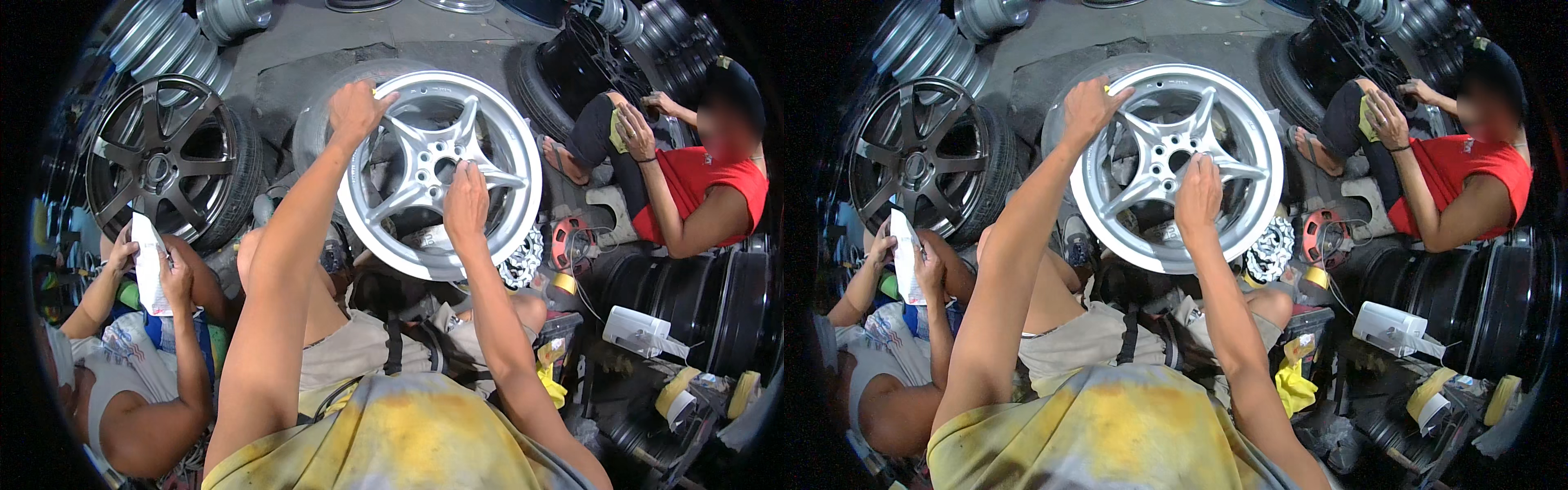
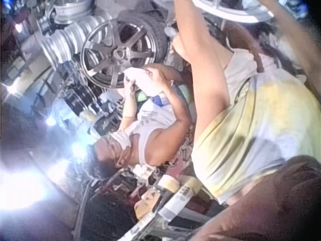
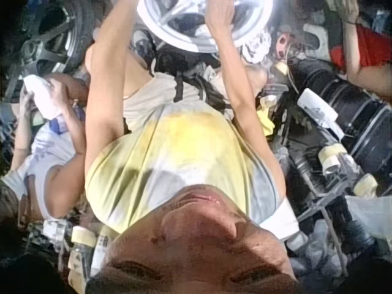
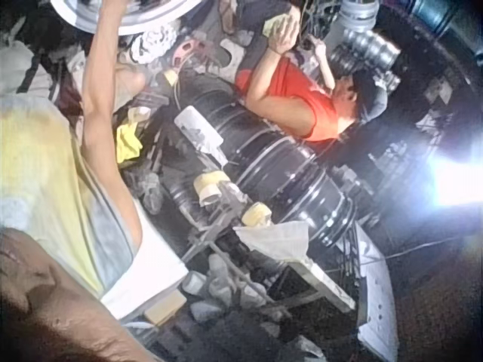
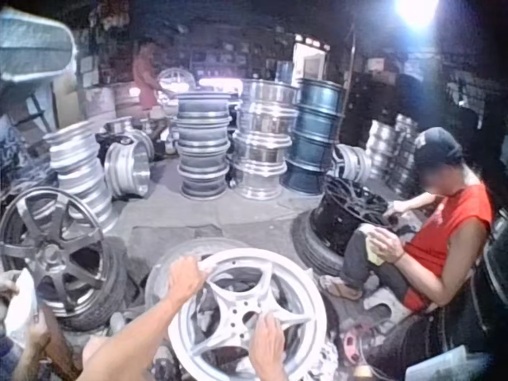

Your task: The person sits on the floor and wipes a silver car wheel with a yellow cloth. They clean the spokes and rim of the wheel, rotating it to access different areas. Other workers are visible in the background performing similar tasks.

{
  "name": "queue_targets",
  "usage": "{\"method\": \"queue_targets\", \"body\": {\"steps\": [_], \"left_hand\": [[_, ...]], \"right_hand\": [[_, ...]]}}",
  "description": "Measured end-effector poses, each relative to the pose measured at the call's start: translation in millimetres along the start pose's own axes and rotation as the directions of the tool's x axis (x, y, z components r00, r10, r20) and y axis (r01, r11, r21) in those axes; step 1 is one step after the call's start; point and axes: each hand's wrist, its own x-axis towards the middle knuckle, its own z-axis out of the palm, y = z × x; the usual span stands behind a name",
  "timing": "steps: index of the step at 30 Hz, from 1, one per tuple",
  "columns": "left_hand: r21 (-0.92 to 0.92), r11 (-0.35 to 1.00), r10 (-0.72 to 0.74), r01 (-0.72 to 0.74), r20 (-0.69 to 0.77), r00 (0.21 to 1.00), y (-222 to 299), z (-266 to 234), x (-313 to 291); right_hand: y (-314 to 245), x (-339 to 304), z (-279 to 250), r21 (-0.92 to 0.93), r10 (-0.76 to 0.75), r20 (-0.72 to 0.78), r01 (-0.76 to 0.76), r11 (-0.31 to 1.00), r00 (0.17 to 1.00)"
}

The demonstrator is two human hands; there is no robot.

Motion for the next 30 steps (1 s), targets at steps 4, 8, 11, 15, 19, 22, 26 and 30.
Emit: {"method": "queue_targets", "body": {"steps": [4, 8, 11, 15, 19, 22, 26, 30], "left_hand": [[0.007, 0.998, -0.063, 0.063, 0.045, 0.997, 4, -5, 3], [0.000, 0.999, -0.035, 0.035, 0.012, 0.999, -2, -5, 5], [-0.024, 0.999, -0.035, 0.035, 0.005, 0.999, 1, -3, 3], [-0.040, 0.998, -0.049, 0.051, 0.041, 0.998, 4, -5, 5], [-0.031, 0.998, -0.050, 0.051, 0.055, 0.997, -2, -3, 5], [-0.018, 0.999, -0.038, 0.039, 0.046, 0.998, -4, 0, 5], [-0.034, 0.999, -0.037, 0.039, 0.078, 0.996, 4, -5, 5], [-0.112, 0.994, -0.005, -0.006, -0.104, 0.995, -3, 4, 5]], "right_hand": [[5, 10, -1, -0.034, -0.011, 0.031, 0.012, 0.999, 0.999], [7, 2, 5, 0.011, -0.051, -0.040, 0.052, 0.999, 0.998], [7, 7, 1, 0.007, -0.076, -0.033, 0.076, 0.997, 0.997], [22, 11, -3, -0.012, -0.098, 0.044, 0.099, 0.995, 0.994], [19, -4, -17, 0.009, -0.047, 0.121, 0.046, 0.999, 0.992], [16, -6, -21, 0.010, -0.080, 0.155, 0.079, 0.997, 0.985], [18, -21, -37, 0.074, -0.103, 0.206, 0.089, 0.993, 0.973], [22, -26, -60, 0.248, -0.119, 0.300, 0.043, 0.968, 0.946]]}}
